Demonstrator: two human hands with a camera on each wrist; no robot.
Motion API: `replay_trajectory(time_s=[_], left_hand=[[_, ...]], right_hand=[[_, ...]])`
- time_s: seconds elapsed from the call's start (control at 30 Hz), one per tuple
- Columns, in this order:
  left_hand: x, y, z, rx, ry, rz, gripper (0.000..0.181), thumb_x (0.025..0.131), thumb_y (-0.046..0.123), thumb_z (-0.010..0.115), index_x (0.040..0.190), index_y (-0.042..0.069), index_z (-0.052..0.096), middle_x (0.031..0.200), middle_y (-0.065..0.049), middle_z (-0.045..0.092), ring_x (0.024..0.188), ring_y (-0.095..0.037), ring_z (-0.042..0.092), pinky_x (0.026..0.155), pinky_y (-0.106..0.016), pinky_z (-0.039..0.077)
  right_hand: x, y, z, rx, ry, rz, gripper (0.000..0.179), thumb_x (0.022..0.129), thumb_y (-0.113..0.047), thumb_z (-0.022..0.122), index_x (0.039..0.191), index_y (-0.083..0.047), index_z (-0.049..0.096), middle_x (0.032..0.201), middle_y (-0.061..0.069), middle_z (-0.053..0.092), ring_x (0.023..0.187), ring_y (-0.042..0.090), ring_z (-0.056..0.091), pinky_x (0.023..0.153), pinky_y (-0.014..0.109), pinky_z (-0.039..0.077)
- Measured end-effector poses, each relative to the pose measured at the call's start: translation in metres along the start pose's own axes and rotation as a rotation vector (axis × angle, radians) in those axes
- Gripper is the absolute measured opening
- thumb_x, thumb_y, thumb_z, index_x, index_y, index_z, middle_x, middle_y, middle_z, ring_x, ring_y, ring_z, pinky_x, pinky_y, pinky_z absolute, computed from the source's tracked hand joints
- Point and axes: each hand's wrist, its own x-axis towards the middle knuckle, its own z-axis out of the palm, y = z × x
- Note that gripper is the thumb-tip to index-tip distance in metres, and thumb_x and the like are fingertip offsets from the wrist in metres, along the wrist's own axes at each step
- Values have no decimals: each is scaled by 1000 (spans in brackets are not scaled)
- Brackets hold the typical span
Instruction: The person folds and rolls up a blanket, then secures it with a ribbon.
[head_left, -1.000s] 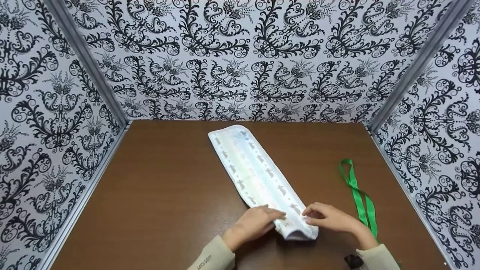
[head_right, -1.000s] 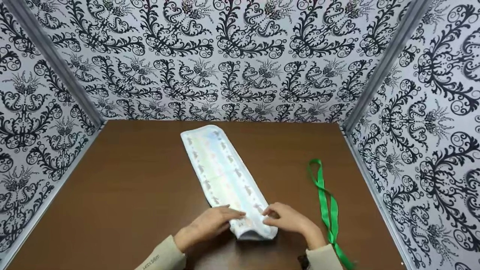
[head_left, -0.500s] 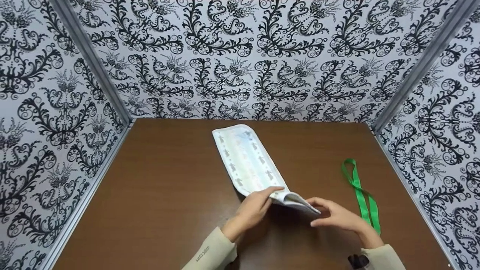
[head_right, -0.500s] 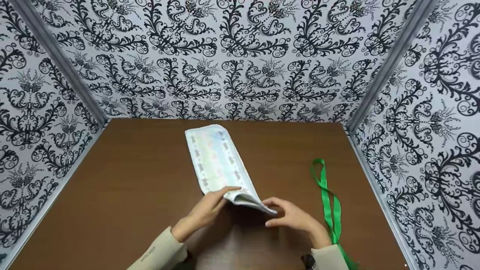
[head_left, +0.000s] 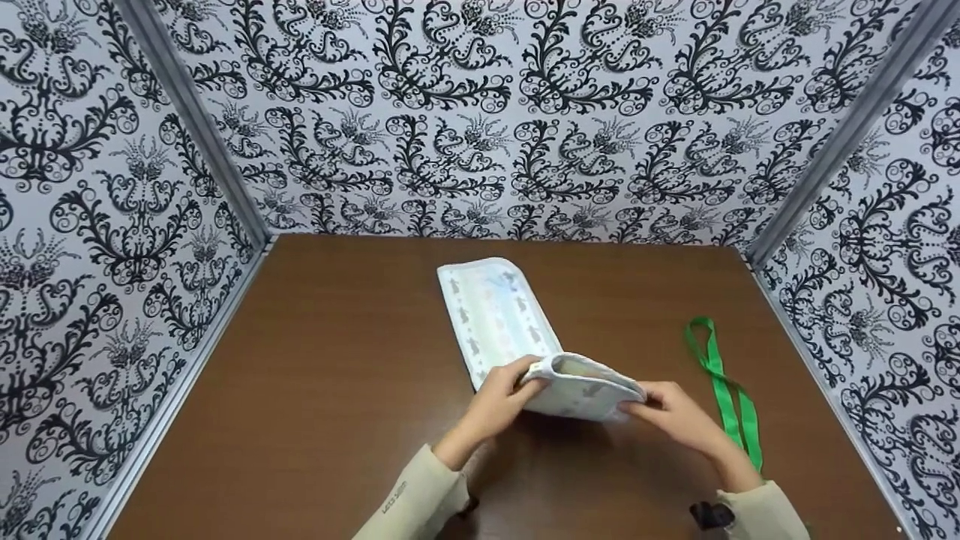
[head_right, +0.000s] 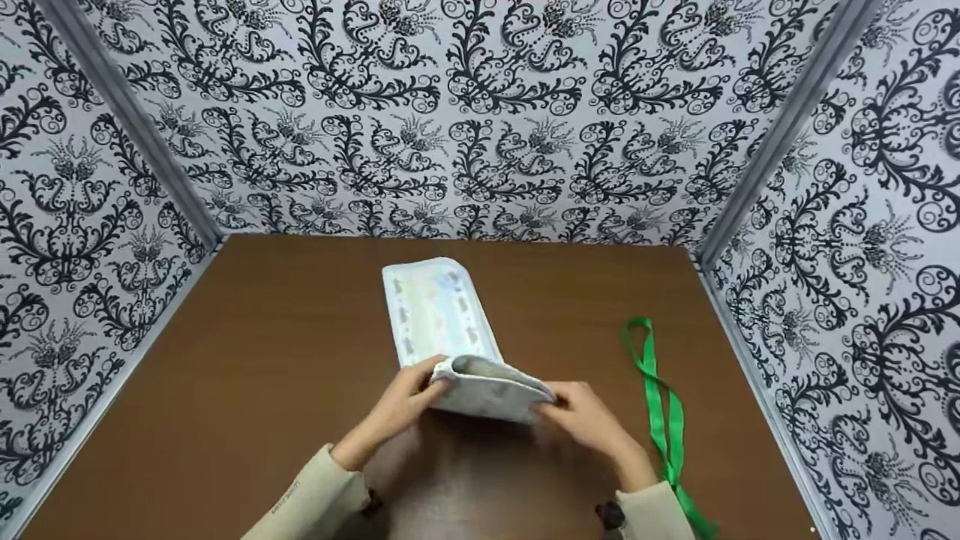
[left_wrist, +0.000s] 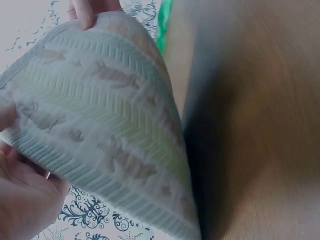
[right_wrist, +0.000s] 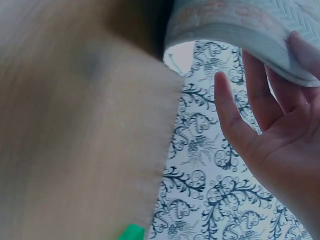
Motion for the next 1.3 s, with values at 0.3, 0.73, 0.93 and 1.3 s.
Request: replay_trajectory(time_s=[0.3,0.73,0.93,1.3], left_hand=[[0,0,-4,-279,-125,-131,29,104,15,49,95,-11,61,73,1,48,65,-3,41,63,-19,36],[0,14,-3,-757,-101,-303,34,106,22,41,114,-2,64,91,5,71,83,-8,67,76,-25,55],[0,18,-8,-853,-31,-383,26,106,22,40,101,12,63,83,4,70,76,-9,66,72,-25,55],[-2,-7,-17,-582,28,-465,32,105,27,47,117,-2,55,83,4,61,74,-7,61,70,-25,54]], right_hand=[[5,-9,-3,117,-32,-47,13,92,8,60,96,0,69,85,-9,67,72,-5,55,58,20,48],[0,14,16,230,-119,194,35,92,-3,67,122,9,54,109,-14,67,98,2,63,85,20,52],[2,12,15,284,-178,197,25,97,-2,58,120,9,57,109,-11,69,98,2,65,84,20,53],[3,10,14,386,-255,233,27,103,-5,46,114,19,55,96,-9,73,85,2,68,73,21,55]])
